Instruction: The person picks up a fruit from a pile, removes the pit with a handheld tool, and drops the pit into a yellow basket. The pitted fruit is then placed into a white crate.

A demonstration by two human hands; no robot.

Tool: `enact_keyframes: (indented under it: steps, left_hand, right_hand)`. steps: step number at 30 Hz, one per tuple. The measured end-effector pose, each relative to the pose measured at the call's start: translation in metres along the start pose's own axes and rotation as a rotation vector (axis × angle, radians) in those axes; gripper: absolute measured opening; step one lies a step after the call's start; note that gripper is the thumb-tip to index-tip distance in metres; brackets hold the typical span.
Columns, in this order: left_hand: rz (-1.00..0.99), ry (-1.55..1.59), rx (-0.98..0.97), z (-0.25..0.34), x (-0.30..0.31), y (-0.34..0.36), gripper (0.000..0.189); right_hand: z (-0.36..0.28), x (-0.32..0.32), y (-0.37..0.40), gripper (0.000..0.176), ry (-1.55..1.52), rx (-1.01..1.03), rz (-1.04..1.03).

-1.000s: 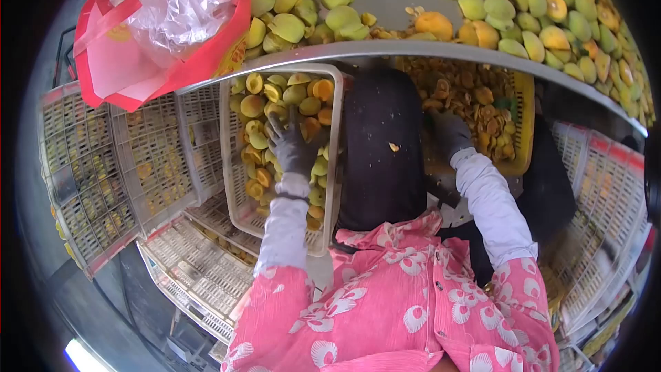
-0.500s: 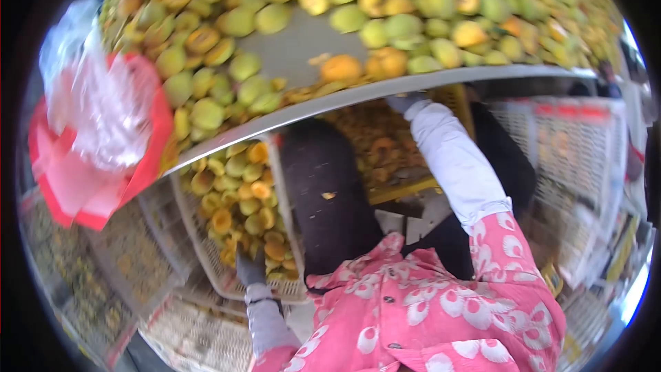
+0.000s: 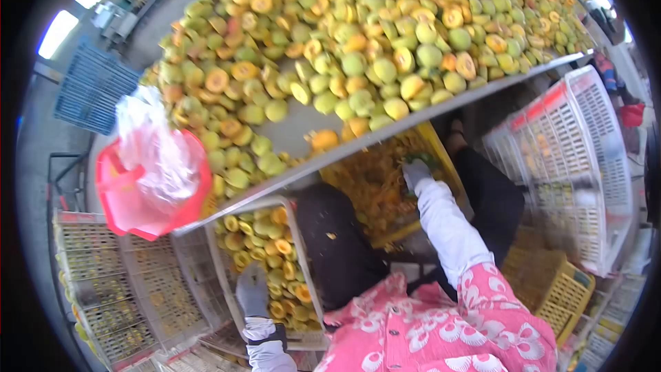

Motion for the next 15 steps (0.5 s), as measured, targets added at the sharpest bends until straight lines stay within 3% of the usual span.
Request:
enact_keyframes:
  steps: [2,3,5,6,8,9,11,12,13,14,15]
  left_hand:
    - [0.006,0.108,0.034,0.065,0.019,-0.041,0.026]
    - [-0.036,0.246,0.081,0.107,0.027,-0.064,0.024]
    - [-0.003,0.272,-0.173,0.171,0.046,-0.103,0.023]
    - [-0.028,0.267,-0.163,0.191,0.052,-0.121,0.025]
    - [-0.076,0.321,-0.227,0.216,0.048,-0.157,0.03]
    - [-0.098,0.383,-0.305,0.22,0.043,-0.18,0.033]
    - [-0.019,0.309,-0.473,0.212,0.018,-0.233,0.038]
    - [0.037,0.138,-0.588,0.2,0.006,-0.271,0.041]
    - [-0.02,0.372,-0.394,0.207,0.008,-0.305,0.044]
    - [0.172,0.081,-0.561,0.185,0.003,-0.355,0.049]
    - [0.378,-0.216,-0.713,0.17,-0.007,-0.393,0.054]
  right_hand:
    - [-0.031,0.053,-0.009,0.024,-1.358,-0.499,0.124]
    - [-0.045,0.086,-0.017,0.024,-1.383,-0.483,0.133]
    - [-0.062,0.132,-0.023,0.03,-1.337,-0.36,0.018]
    - [-0.06,0.146,-0.027,0.03,-1.337,-0.363,0.023]
    - [-0.055,0.154,-0.016,0.032,-0.975,-0.125,-0.206]
    - [-0.043,0.156,-0.005,0.032,-0.969,-0.177,-0.219]
    - [-0.032,0.198,0.033,0.036,-0.815,-0.078,-0.577]
    - [-0.02,0.234,0.053,0.036,-0.818,-0.139,-0.588]
    - [-0.012,0.28,0.066,0.037,-0.803,-0.125,-0.567]
    - [-0.005,0.306,0.07,0.039,-0.786,-0.096,-0.543]
    - [0.005,0.309,0.07,0.036,-1.039,-0.094,-0.541]
Point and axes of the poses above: each hand's wrist, its own y-axis away from the middle knuckle, its own x-axis out of the back of the hand, z = x × y, the point moved 4 cm from there along -y, towards the middle knuckle, and after that the axes turned 2 degrees about y, right-handed, at the moved point
